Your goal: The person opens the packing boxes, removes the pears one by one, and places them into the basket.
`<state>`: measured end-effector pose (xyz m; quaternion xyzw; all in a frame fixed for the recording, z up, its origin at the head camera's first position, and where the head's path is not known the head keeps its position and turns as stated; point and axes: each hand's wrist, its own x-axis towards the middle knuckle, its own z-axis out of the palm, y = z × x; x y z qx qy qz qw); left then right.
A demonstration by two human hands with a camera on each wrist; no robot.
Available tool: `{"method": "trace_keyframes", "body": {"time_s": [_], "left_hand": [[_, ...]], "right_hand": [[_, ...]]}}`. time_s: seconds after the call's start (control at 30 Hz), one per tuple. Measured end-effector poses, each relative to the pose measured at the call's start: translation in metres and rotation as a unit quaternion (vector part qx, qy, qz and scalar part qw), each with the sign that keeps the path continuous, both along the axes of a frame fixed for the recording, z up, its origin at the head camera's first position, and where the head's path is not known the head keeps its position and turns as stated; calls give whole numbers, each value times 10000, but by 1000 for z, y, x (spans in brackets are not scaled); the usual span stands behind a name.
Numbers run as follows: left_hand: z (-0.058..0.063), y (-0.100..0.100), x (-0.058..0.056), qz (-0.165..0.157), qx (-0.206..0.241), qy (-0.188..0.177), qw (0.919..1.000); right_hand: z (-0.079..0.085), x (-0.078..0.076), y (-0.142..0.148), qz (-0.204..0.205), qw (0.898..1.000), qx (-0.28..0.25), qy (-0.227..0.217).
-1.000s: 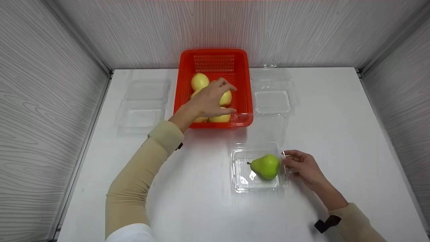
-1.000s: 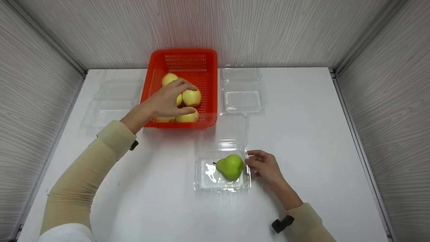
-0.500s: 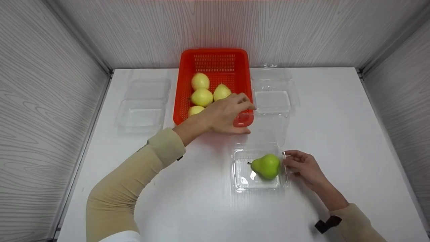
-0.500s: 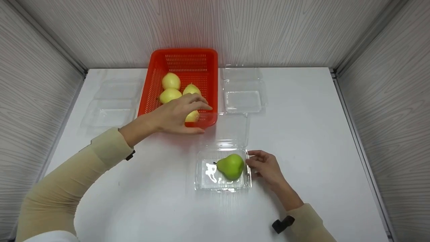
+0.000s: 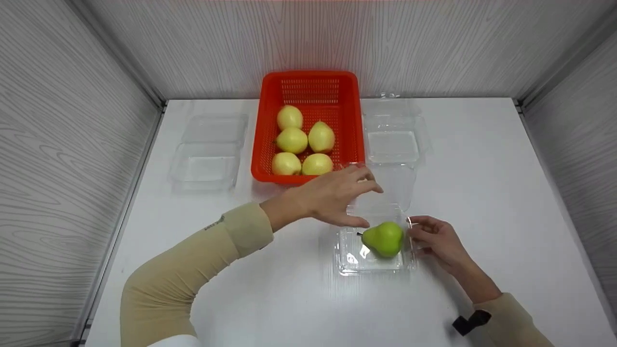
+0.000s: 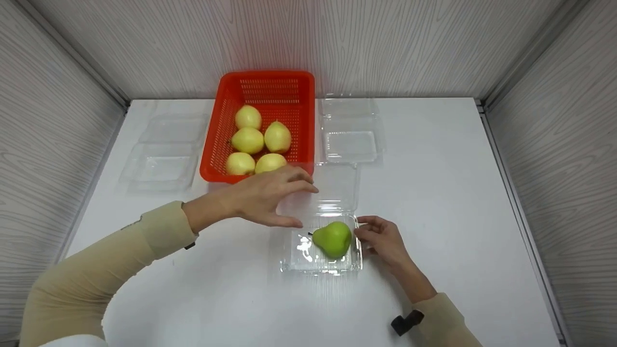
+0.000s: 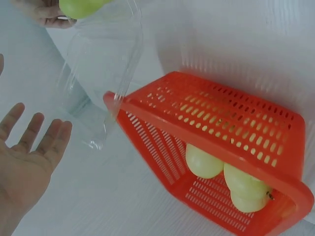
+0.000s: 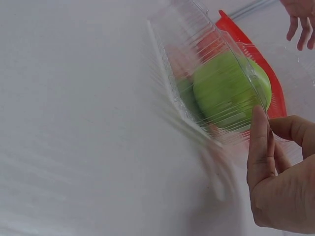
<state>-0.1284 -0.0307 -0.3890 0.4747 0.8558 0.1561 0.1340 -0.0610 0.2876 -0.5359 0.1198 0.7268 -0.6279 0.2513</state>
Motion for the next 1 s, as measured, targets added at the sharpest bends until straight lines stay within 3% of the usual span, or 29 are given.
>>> {"method": "trace_keyframes", "body": {"time_s": [0.27, 0.57, 0.7, 1.0], "left_hand": [[-38, 30, 14, -346, -156, -282, 9989], [-76, 57, 25, -446, -194, -408, 9980], [-86, 65, 26, -434, -178, -445, 9979], [-94, 73, 28, -432, -186, -252, 9986]], "right_hand": [[-2, -1, 0, -38, 10000, -55, 60], [-2, 1, 1, -25, 9999, -80, 133], [-1, 1, 1, -16, 9999, -49, 161], [1, 1, 1, 32, 9999, 2, 146]]}}
